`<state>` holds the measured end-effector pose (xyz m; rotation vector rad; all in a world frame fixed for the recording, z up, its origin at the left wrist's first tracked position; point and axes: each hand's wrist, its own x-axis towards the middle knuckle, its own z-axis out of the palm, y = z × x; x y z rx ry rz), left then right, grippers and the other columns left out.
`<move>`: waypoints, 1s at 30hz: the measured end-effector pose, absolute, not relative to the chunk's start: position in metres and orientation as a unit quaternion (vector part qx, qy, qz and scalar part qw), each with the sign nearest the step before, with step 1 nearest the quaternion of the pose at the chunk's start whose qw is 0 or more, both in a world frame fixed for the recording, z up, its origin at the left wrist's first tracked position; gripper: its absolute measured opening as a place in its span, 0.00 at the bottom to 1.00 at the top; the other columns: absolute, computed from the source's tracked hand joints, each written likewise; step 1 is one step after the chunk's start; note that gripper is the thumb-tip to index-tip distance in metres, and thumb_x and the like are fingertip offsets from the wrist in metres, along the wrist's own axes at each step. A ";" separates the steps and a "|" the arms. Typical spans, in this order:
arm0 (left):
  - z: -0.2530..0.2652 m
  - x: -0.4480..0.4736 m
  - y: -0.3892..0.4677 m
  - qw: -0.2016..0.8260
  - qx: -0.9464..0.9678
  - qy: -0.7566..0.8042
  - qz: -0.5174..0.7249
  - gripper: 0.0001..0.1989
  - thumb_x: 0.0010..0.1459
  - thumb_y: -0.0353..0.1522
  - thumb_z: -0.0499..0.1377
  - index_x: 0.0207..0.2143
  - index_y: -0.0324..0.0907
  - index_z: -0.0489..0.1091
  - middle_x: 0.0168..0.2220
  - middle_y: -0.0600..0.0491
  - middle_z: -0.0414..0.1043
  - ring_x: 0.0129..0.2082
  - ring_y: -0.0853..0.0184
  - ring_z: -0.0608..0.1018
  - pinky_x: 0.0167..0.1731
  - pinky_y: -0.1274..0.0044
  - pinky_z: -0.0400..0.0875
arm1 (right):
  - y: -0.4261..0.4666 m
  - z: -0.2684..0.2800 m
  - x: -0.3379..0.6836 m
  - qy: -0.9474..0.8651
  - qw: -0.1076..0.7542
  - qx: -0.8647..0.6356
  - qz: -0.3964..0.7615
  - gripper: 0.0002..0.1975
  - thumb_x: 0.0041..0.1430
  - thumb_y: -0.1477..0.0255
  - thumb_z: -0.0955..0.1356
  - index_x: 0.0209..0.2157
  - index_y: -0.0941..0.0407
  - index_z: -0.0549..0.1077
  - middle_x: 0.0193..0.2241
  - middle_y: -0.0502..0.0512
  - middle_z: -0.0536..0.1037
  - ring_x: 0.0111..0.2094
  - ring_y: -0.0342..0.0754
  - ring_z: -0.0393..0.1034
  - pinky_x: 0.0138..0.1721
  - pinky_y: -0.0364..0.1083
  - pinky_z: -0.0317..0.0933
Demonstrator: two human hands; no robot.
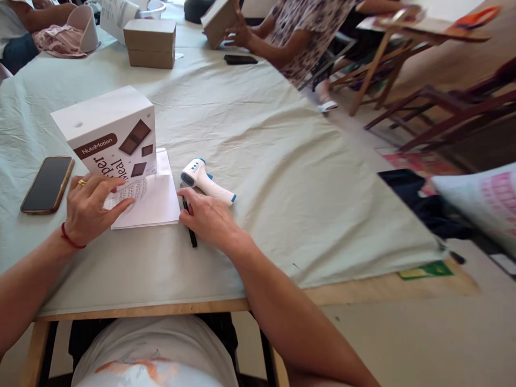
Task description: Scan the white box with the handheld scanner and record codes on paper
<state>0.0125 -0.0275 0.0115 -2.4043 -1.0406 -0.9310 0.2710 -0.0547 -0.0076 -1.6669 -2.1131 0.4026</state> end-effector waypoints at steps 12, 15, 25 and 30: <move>-0.002 0.040 -0.052 0.093 -0.948 -0.288 -0.096 0.11 0.67 0.35 0.52 0.41 0.39 0.72 0.31 0.50 0.71 0.30 0.64 0.73 0.28 0.73 0.65 | -0.051 -0.014 0.263 -0.605 0.621 -0.442 0.230 0.17 0.57 0.55 0.70 0.41 0.50 0.69 0.31 0.50 0.70 0.32 0.45 0.68 0.38 0.47 0.69; -0.006 0.043 -0.055 0.086 -0.952 -0.286 -0.067 0.11 0.67 0.30 0.50 0.47 0.40 0.70 0.30 0.51 0.69 0.30 0.63 0.72 0.26 0.73 0.64 | -0.059 -0.013 0.250 -0.576 0.631 -0.438 0.281 0.22 0.63 0.48 0.61 0.37 0.52 0.70 0.26 0.49 0.68 0.27 0.44 0.66 0.34 0.47 0.68; -0.006 0.046 -0.056 0.087 -0.944 -0.315 -0.047 0.12 0.68 0.30 0.48 0.45 0.40 0.70 0.30 0.50 0.69 0.32 0.62 0.73 0.28 0.73 0.65 | -0.059 -0.022 0.226 -0.554 0.509 -0.510 0.418 0.06 0.46 0.68 0.68 0.27 0.55 0.72 0.22 0.47 0.72 0.24 0.43 0.65 0.29 0.45 0.63; -0.004 0.047 -0.058 0.060 -0.931 -0.358 -0.048 0.10 0.67 0.33 0.52 0.41 0.37 0.71 0.32 0.49 0.71 0.35 0.61 0.75 0.31 0.73 0.68 | -0.057 -0.029 0.232 -0.585 0.503 -0.538 0.338 0.04 0.45 0.69 0.66 0.23 0.54 0.70 0.20 0.47 0.70 0.23 0.43 0.62 0.28 0.44 0.59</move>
